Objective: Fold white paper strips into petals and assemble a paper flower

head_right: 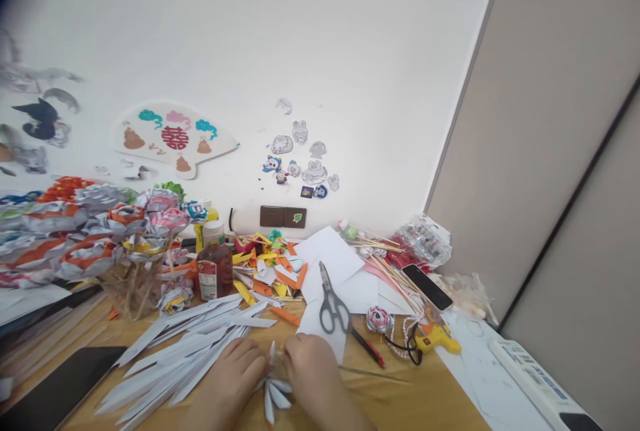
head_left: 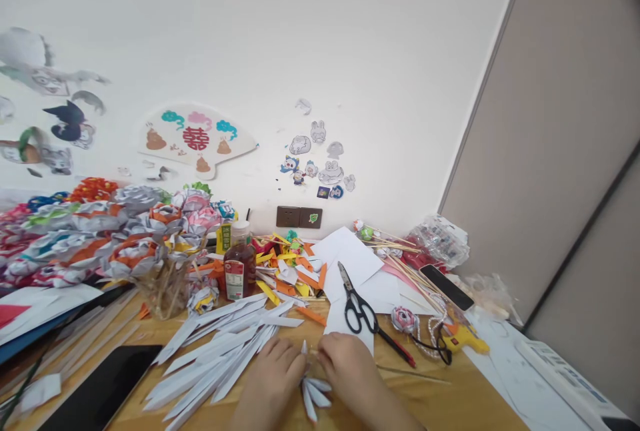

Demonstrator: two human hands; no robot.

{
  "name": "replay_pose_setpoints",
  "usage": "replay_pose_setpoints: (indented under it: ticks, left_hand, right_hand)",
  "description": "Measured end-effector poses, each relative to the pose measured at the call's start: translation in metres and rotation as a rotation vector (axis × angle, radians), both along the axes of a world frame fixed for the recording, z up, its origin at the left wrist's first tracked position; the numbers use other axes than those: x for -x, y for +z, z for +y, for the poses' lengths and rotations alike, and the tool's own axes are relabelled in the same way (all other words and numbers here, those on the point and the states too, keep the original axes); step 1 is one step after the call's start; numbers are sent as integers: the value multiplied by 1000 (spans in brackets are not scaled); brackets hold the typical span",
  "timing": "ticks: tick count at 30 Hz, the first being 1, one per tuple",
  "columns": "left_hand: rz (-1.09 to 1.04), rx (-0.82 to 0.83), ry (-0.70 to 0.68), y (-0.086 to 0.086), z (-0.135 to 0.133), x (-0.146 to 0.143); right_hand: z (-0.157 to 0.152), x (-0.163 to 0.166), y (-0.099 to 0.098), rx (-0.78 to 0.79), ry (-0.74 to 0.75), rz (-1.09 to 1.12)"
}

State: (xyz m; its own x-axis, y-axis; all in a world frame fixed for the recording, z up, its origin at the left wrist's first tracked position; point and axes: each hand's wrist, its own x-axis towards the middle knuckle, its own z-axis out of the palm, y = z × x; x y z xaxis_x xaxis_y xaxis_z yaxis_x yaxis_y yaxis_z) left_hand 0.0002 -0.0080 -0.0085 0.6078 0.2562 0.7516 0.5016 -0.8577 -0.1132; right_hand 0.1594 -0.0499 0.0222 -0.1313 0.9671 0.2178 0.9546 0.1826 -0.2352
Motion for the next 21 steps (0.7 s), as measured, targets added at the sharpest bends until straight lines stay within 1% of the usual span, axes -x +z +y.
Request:
replay_pose_setpoints:
  ticks: [5, 10, 17, 21]
  left_hand:
    - [41, 15, 17, 1, -1, 0]
    - [47, -12, 24, 1, -1, 1]
    - [67, -7, 36, 6, -5, 2]
    - [84, -1, 53, 5, -6, 2]
  right_hand:
    - [4, -5, 0, 11, -120, -27]
    - [7, -5, -2, 14, -186, -46]
    - [7, -5, -5, 19, -185, -55]
    - [8, -4, -5, 21, -186, -64]
